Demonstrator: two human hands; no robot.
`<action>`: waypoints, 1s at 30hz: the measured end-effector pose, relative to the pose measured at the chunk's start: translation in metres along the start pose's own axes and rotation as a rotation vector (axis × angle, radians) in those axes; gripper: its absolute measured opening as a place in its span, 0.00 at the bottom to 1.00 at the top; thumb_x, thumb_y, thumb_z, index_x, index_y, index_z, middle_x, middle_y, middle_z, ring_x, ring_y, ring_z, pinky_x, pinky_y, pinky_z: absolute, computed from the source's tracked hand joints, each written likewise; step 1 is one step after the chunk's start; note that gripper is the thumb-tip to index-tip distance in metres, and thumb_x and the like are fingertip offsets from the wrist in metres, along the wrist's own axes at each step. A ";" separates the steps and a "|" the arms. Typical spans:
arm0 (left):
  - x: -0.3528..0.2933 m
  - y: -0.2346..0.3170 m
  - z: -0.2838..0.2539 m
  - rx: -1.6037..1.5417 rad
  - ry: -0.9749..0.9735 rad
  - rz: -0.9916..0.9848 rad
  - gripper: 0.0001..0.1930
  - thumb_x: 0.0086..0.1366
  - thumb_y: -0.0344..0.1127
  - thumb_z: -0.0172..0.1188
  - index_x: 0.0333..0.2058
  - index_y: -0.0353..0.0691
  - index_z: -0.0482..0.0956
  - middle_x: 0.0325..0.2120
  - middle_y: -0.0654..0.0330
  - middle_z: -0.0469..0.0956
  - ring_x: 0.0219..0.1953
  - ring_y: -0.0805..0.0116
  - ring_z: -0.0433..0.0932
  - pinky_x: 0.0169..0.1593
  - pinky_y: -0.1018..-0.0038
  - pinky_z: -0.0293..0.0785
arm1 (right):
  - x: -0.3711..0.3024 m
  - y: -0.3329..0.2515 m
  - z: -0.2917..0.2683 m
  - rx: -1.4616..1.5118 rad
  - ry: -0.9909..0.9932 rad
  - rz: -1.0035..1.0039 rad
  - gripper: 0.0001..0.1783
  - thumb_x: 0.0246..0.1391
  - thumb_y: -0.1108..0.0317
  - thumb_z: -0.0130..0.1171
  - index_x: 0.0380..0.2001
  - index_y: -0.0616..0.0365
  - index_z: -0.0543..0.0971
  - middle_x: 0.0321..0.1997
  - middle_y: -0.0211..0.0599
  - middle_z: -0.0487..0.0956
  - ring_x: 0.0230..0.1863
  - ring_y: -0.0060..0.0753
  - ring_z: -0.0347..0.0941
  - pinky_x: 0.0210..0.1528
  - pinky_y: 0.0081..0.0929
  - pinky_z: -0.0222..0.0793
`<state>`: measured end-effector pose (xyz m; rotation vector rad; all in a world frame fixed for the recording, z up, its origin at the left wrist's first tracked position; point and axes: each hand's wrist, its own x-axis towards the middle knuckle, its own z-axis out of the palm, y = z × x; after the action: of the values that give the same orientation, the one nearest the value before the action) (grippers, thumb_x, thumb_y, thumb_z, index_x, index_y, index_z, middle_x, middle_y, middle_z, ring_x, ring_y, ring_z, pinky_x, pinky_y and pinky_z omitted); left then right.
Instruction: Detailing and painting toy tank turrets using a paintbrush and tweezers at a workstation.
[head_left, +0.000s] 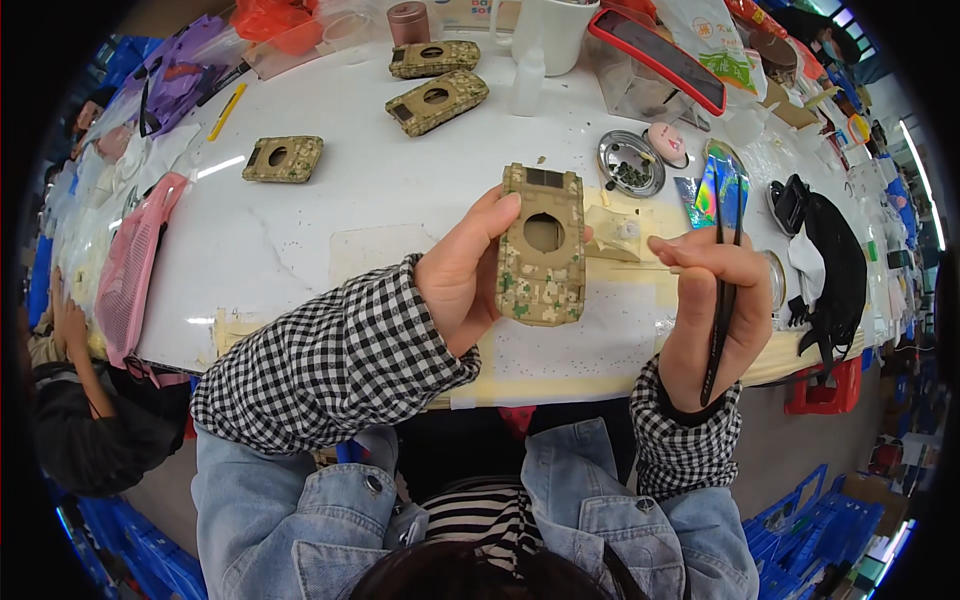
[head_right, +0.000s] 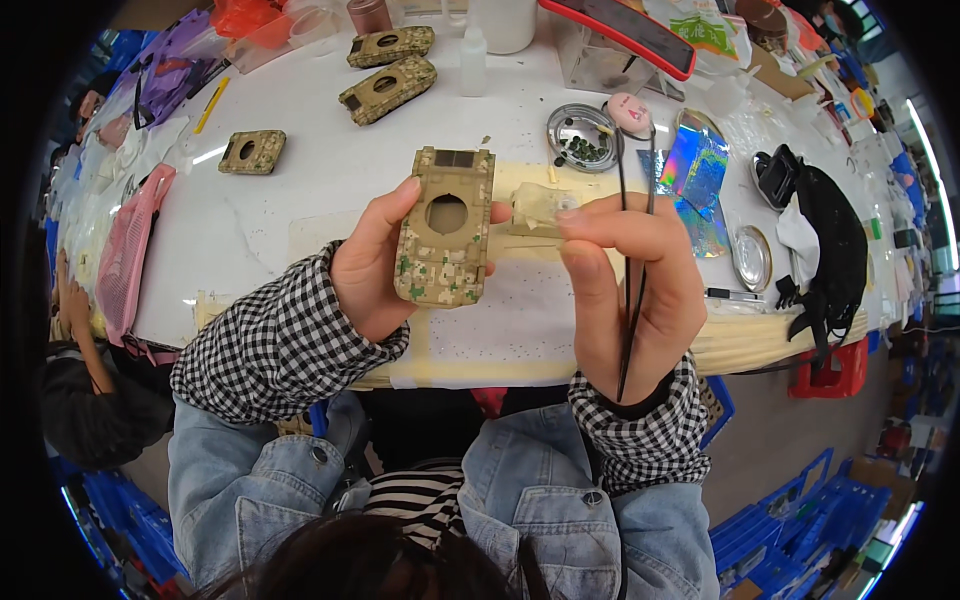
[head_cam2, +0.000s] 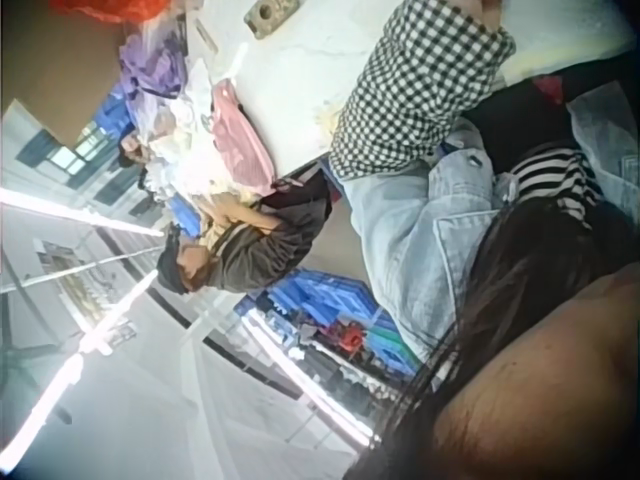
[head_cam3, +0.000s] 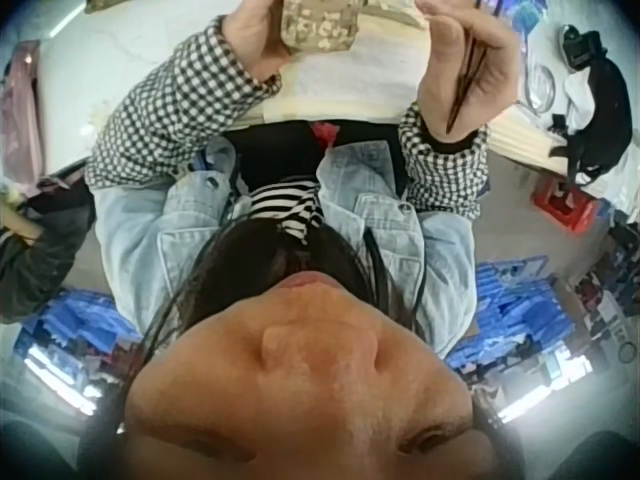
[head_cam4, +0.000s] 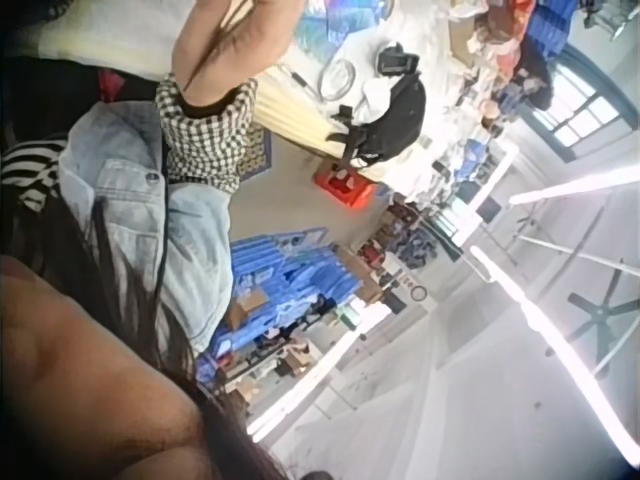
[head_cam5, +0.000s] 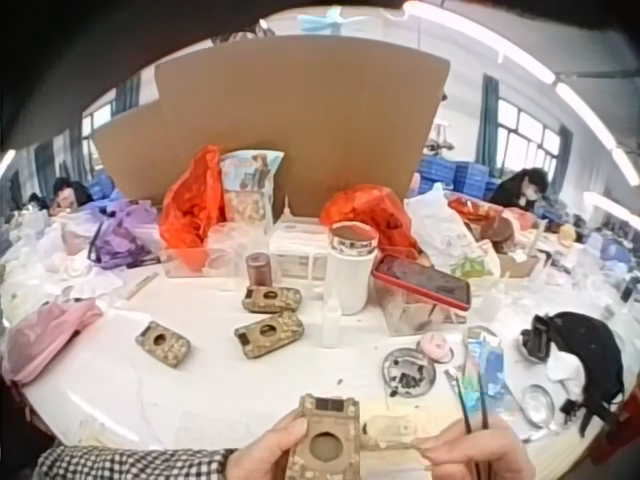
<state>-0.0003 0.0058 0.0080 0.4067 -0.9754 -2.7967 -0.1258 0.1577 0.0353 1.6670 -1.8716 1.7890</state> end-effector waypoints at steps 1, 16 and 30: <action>0.000 0.000 0.000 -0.006 -0.006 -0.008 0.25 0.67 0.51 0.36 0.55 0.41 0.62 0.49 0.52 0.70 0.45 0.62 0.73 0.48 0.66 0.72 | -0.001 0.000 0.003 0.059 -0.003 0.026 0.04 0.55 0.77 0.51 0.34 0.65 0.70 0.35 0.43 0.73 0.37 0.29 0.69 0.43 0.22 0.63; 0.000 -0.001 0.003 0.007 0.029 -0.050 0.27 0.65 0.54 0.38 0.53 0.41 0.65 0.47 0.56 0.72 0.42 0.62 0.74 0.46 0.65 0.72 | -0.002 0.000 0.021 0.303 -0.043 0.155 0.04 0.56 0.75 0.50 0.33 0.65 0.69 0.35 0.46 0.73 0.37 0.29 0.70 0.43 0.23 0.66; -0.001 0.001 0.007 0.001 0.042 -0.016 0.26 0.66 0.52 0.36 0.54 0.40 0.63 0.47 0.51 0.72 0.41 0.61 0.75 0.45 0.66 0.73 | 0.002 0.007 0.006 0.143 0.042 0.177 0.10 0.61 0.67 0.44 0.32 0.65 0.67 0.35 0.42 0.72 0.37 0.34 0.75 0.44 0.30 0.72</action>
<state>-0.0016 0.0088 0.0140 0.4740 -0.9686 -2.7901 -0.1281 0.1496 0.0297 1.5343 -1.9718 2.0539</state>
